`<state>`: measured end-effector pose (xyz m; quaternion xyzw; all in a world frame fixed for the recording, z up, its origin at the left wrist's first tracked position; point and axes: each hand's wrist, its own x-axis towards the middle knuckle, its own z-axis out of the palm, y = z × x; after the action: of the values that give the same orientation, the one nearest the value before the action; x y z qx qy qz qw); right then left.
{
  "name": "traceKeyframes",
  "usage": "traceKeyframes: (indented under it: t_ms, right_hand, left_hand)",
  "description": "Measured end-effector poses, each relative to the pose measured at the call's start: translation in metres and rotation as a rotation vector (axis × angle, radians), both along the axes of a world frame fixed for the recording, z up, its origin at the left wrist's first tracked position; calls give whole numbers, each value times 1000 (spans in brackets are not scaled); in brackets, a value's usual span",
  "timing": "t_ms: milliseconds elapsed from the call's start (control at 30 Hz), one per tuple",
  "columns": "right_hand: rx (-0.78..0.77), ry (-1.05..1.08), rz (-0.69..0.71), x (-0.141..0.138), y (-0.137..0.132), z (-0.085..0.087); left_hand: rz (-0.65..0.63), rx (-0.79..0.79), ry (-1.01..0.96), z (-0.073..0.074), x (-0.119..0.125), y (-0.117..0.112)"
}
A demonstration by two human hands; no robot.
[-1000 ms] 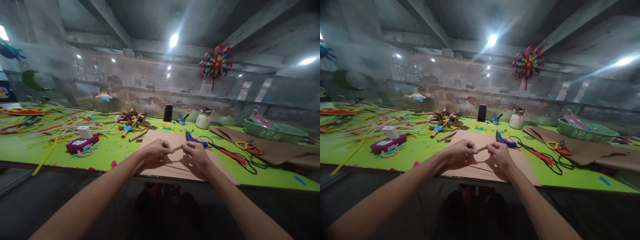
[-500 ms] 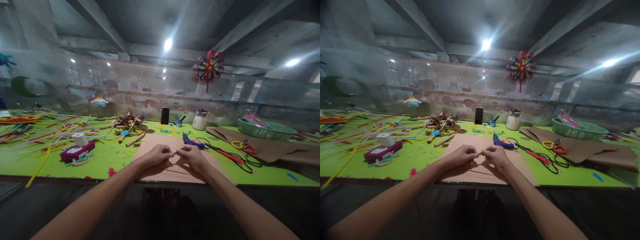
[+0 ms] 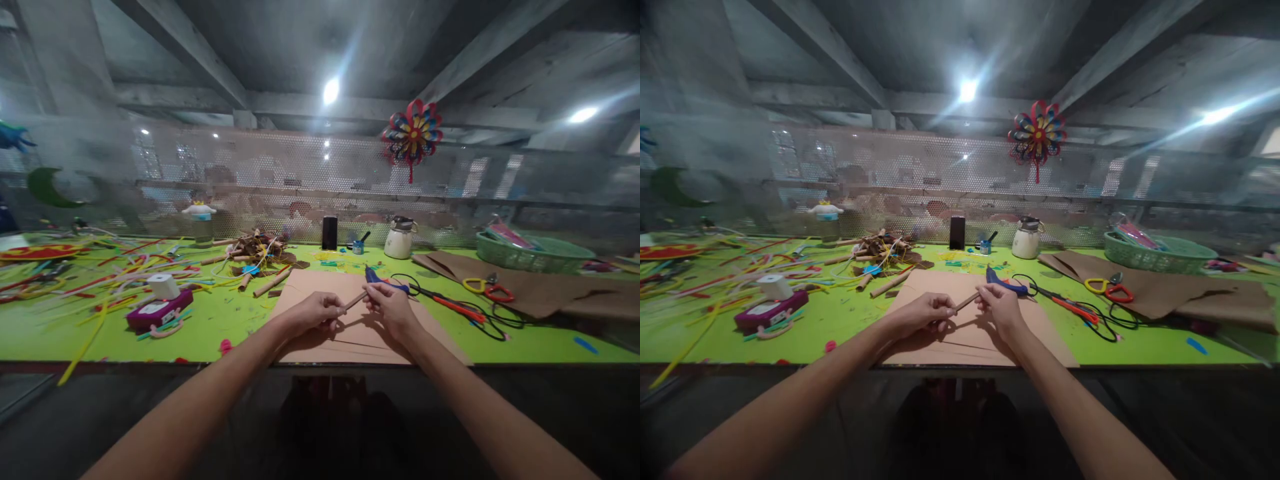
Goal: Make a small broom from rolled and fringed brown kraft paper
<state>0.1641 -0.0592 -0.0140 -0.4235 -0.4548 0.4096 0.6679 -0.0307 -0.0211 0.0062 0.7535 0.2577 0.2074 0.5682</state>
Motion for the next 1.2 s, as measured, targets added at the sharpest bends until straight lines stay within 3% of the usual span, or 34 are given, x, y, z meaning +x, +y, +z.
traceKeyframes:
  t_ms: [100,300,567,900,1100,1200]
  right_hand:
    - [-14,20,1,-4,-1,2]
    - [-90,-63,279,-12,-6,0]
    - [-3,-53,115,-1,-3,-1]
    - [-50,-181,196,-9,-8,2]
    - [-105,-45,188,-10,-8,5]
    - [-134,-39,218,-11,-10,5]
  left_hand:
    - [56,5,-10,0,0,-1]
    - [-10,-18,-42,-1,1,-4]
    - [-104,-111,-121,5,0,-11]
    - [-139,-229,-148,6,11,-11]
    - [-102,-384,-235,2,7,-9]
    - [-59,-384,-296,-1,3,-1]
